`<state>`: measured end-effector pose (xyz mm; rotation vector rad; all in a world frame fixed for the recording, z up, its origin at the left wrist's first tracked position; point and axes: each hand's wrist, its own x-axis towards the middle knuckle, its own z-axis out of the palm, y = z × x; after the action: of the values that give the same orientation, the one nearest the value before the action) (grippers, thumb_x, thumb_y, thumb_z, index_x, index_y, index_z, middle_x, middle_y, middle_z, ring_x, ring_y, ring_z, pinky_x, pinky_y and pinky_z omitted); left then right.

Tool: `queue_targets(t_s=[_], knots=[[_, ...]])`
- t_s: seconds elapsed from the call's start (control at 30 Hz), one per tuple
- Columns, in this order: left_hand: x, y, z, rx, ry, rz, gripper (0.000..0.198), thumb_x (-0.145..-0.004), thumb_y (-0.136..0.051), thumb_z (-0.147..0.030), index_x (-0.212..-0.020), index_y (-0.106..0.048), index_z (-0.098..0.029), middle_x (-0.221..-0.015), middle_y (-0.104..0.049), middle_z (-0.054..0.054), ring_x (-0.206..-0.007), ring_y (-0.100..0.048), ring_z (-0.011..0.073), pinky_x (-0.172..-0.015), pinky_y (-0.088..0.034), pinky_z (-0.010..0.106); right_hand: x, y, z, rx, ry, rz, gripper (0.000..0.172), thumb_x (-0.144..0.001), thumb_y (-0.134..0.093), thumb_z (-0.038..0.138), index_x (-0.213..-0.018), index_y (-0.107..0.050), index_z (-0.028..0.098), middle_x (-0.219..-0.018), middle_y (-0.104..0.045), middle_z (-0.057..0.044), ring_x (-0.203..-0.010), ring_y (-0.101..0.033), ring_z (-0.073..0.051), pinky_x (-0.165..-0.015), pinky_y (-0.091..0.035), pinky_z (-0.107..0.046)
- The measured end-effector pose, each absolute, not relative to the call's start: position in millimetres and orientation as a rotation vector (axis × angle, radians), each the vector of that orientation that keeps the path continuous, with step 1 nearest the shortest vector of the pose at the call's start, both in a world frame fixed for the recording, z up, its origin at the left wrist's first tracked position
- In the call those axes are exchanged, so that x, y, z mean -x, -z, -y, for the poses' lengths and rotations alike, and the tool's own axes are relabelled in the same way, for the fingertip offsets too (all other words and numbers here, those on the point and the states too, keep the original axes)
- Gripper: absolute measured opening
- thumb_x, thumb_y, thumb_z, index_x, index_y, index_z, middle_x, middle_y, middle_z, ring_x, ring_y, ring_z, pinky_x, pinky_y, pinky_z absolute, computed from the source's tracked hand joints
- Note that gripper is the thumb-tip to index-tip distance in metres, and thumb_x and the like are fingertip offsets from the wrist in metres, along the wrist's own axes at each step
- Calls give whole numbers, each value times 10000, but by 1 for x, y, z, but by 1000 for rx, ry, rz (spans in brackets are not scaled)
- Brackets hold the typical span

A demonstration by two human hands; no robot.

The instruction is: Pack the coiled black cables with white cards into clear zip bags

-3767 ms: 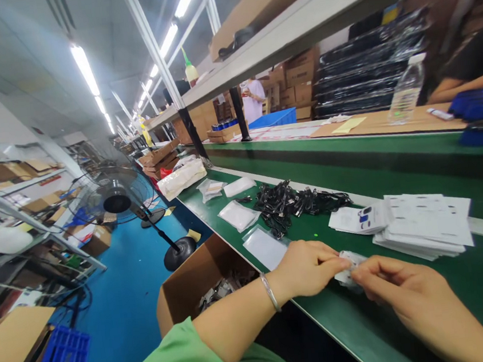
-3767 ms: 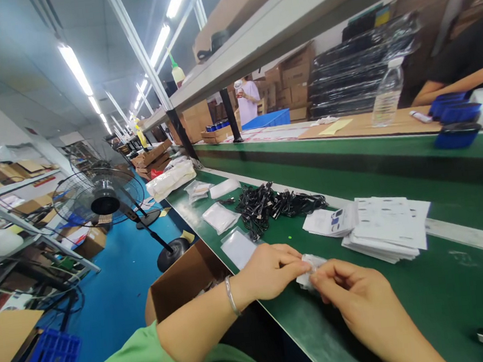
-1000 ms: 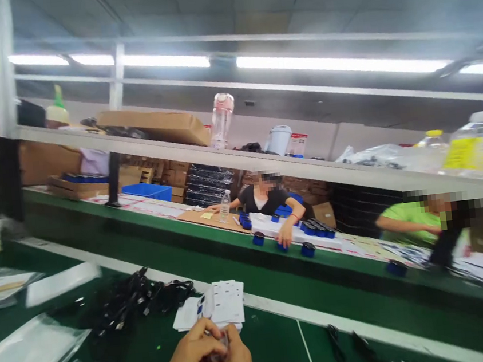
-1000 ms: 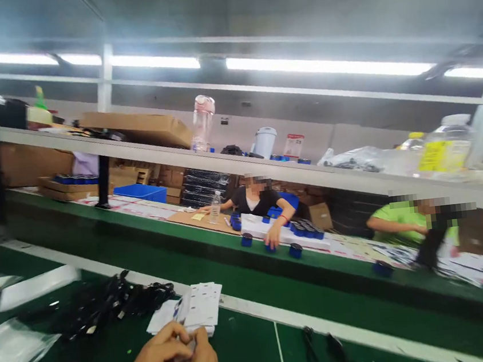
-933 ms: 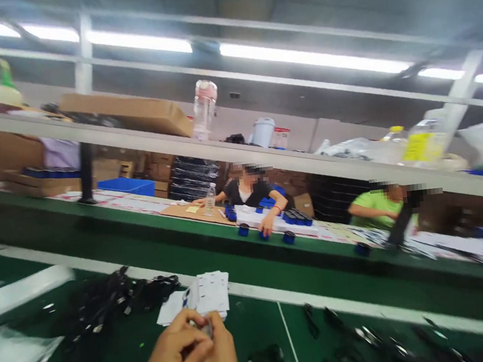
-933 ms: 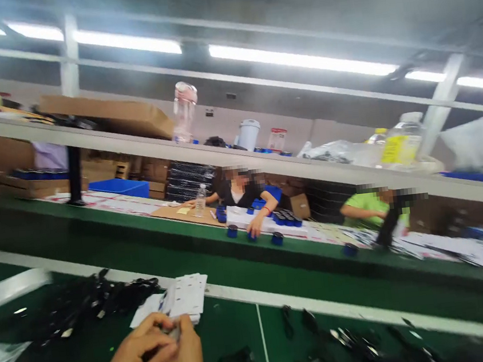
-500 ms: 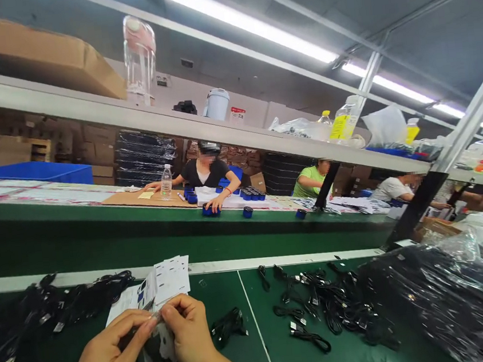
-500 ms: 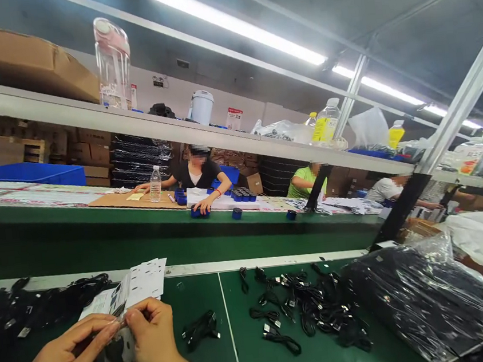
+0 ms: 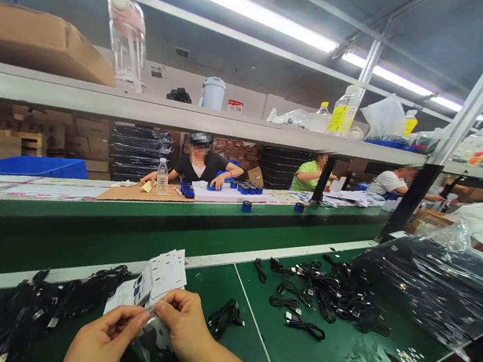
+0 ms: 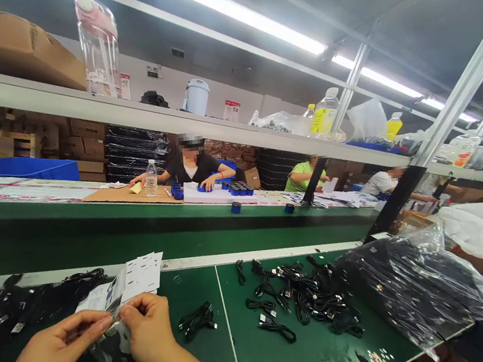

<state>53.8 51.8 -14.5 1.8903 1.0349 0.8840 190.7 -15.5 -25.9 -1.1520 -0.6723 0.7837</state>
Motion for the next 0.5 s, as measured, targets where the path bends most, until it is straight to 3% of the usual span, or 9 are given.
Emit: queue_targets(t_s=[0.13,0.27,0.4,0.5], knots=[[-47,14,-62,-1913,-594,-925,748,-708,-614,-931,-820,-818,-221,-777,-774,42,-741,-705,261,-668,-560,299,-192,29,14,1171,-785,709,386,-614,-866,530,-596,-628,227,-531,-539,71,-519,-375,-93,-566,-314,-274],[-42,15,-69,-1968,-587,-849,721,-736,-599,-929,-707,-753,-225,-681,-698,12,-671,-617,217,-628,-526,274,-191,27,15,1172,-795,687,358,-567,-865,501,-534,-635,228,-477,-504,66,-516,-373,-100,-545,-291,-284],[-43,14,-66,-1911,-647,-882,656,-713,-670,-897,-751,-774,-250,-732,-744,-15,-740,-650,222,-684,-533,264,-188,23,16,1168,-790,639,308,-566,-845,478,-527,-665,231,-488,-530,45,-538,-409,-121,-545,-298,-292],[-44,15,-62,-1861,-670,-938,722,-652,-678,-949,-813,-800,-256,-761,-775,-14,-720,-661,222,-619,-513,255,-188,21,14,1162,-778,598,309,-564,-833,491,-525,-669,231,-506,-546,36,-546,-412,-122,-548,-299,-291]])
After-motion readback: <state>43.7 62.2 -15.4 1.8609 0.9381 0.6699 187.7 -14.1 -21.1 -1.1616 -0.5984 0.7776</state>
